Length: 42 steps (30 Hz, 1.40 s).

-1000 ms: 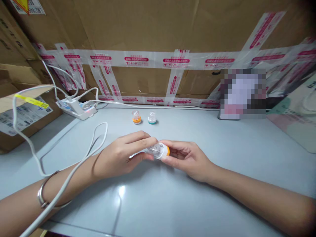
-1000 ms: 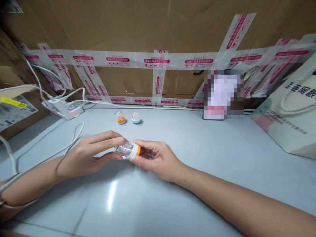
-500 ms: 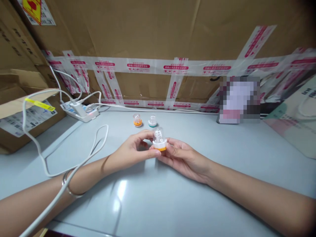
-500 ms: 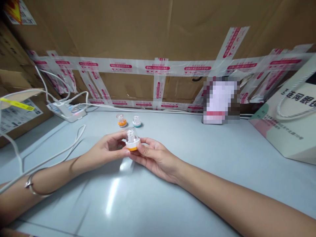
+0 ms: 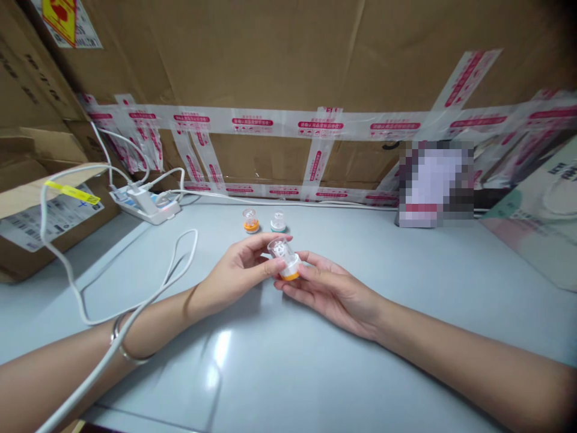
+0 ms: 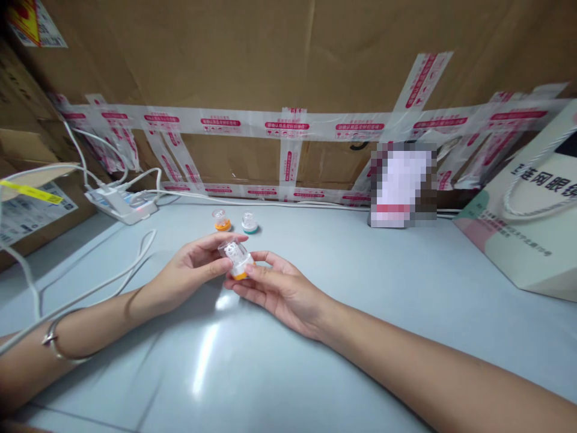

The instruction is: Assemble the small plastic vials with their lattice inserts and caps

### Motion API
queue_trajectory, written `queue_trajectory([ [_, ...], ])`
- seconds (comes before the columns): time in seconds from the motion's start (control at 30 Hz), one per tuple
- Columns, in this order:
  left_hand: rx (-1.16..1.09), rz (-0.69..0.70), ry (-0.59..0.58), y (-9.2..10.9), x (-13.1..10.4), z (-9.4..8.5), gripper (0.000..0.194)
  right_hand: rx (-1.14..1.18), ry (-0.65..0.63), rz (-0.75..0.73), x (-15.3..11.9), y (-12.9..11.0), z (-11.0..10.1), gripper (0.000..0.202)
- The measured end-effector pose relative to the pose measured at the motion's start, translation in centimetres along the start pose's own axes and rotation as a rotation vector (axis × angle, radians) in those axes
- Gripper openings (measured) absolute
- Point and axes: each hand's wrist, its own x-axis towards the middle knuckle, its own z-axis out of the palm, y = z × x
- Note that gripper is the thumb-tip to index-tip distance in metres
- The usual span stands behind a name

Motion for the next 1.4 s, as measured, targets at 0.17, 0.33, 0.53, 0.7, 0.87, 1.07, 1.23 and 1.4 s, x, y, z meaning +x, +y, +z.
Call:
queue_trajectory([
  [0.17, 0.491, 0.339, 0.064, 0.8, -0.4, -0.6, 0.030, -0.106, -0.045, -0.076, 0.0, 0.0, 0.1, 0.021],
  [0.33, 0.940, 0.632, -0.038, 2.1, -1.0, -1.1, 0.023, -0.237, -0.103, -0.144, -0.3, 0.4, 0.3, 0.028],
  [0.53, 1.270, 0.756, -0.089, 2.7, -1.1, -1.0, 0.027, -0.380, -0.046, -0.199, -0.4, 0.9, 0.1, 0.035],
  [0.7, 1.382, 0.638, -0.074, 2.7, -1.1, -0.8, 0.036, -0.474, 0.039, -0.241, -0.5, 1.0, 0.2, 0.037],
  [0.87, 1.465, 0.593, -0.061, 2.4, -1.0, -0.7, 0.048, -0.530, 0.114, -0.282, -0.6, 1.3, 0.5, 0.031],
  [1.07, 1.320, 0.311, -0.004, 2.0, -1.1, -0.1, 0.055, -0.651, 0.115, -0.358, -0.6, 1.9, 0.4, 0.034],
  [1.23, 1.129, -0.181, -0.050, 2.5, -1.3, 0.4, 0.062, -0.876, 0.157, -0.525, -0.8, 2.4, 0.1, 0.041],
  [1.4, 1.167, -0.153, -0.101, 2.9, -1.8, 0.2, 0.053, -0.912, 0.168, -0.530, -0.8, 2.3, 0.3, 0.038],
])
